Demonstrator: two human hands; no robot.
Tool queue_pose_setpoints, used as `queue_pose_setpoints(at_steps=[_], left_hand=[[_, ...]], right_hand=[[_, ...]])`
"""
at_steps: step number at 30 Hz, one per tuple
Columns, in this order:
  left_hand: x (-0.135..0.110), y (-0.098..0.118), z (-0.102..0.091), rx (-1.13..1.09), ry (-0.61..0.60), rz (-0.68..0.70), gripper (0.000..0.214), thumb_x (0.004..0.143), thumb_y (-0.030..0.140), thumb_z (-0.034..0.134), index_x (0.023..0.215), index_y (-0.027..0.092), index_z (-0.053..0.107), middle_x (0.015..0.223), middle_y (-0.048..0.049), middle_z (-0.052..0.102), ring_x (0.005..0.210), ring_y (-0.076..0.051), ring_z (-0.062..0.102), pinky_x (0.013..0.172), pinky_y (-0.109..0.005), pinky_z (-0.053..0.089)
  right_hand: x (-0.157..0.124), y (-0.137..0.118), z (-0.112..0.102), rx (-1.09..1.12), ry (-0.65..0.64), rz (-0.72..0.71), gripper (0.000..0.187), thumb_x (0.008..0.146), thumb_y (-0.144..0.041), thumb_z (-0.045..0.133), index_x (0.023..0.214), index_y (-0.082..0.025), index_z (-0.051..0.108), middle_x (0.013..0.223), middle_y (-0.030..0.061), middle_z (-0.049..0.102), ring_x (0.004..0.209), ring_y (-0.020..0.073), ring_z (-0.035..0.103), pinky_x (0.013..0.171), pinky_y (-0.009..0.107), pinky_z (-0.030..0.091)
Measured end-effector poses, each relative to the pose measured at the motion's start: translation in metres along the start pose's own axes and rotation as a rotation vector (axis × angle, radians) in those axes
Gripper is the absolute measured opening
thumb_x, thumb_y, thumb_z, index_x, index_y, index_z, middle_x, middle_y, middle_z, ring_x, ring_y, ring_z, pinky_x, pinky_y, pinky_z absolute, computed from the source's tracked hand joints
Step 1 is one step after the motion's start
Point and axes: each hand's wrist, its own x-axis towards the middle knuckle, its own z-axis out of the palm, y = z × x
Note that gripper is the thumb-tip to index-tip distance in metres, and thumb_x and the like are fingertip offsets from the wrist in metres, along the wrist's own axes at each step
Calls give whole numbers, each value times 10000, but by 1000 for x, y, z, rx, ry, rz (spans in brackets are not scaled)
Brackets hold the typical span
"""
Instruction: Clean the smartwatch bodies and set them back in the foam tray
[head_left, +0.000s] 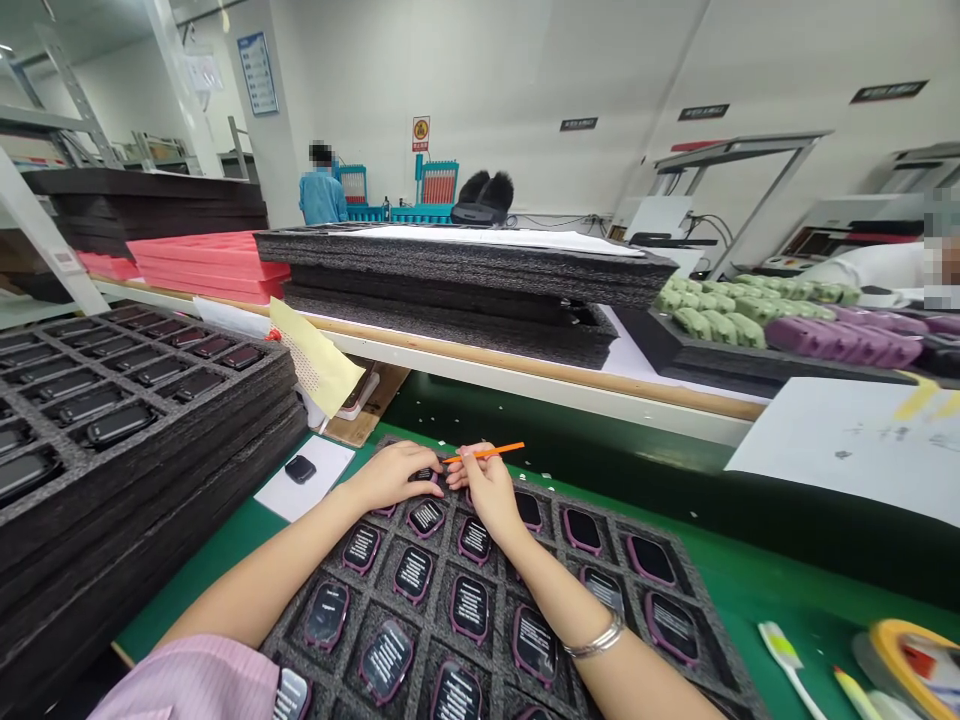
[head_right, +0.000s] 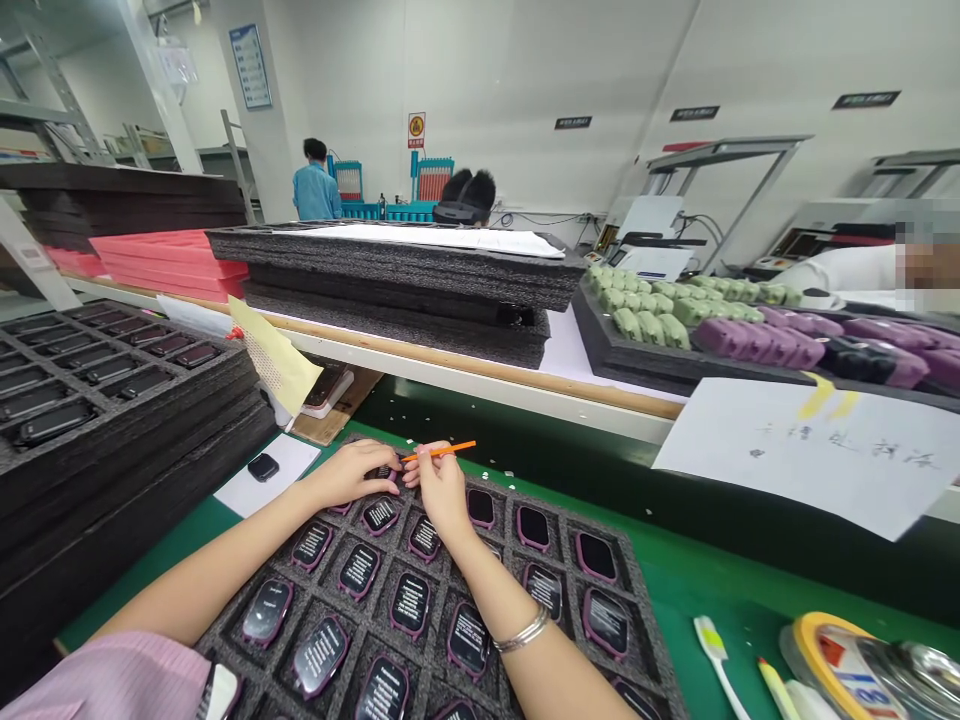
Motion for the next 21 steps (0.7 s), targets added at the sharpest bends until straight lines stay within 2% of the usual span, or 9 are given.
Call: queue_pose_setpoints(at_steps=[7, 21], left_hand=[[-3, 1, 1, -70, 85, -137, 556, 753, 444, 831, 1183, 230, 552, 1183, -65, 706, 1108, -243, 681, 941, -347, 514], [-4, 0, 4, -84, 86, -157, 507, 747, 424, 836, 1128, 227, 566, 1181, -71, 703, 1116, -260, 672, 952, -363, 509]], right_hand=[[-5, -3, 2, -29, -32, -2, 334, 974, -378, 617, 1230, -164, 611, 1178, 78, 662, 963, 193, 678, 809, 388, 593], [-8, -3, 2, -92, -69, -71, 302, 979, -374, 612, 1191, -160, 624, 1116, 64, 676, 889, 167, 680, 759, 350, 595]])
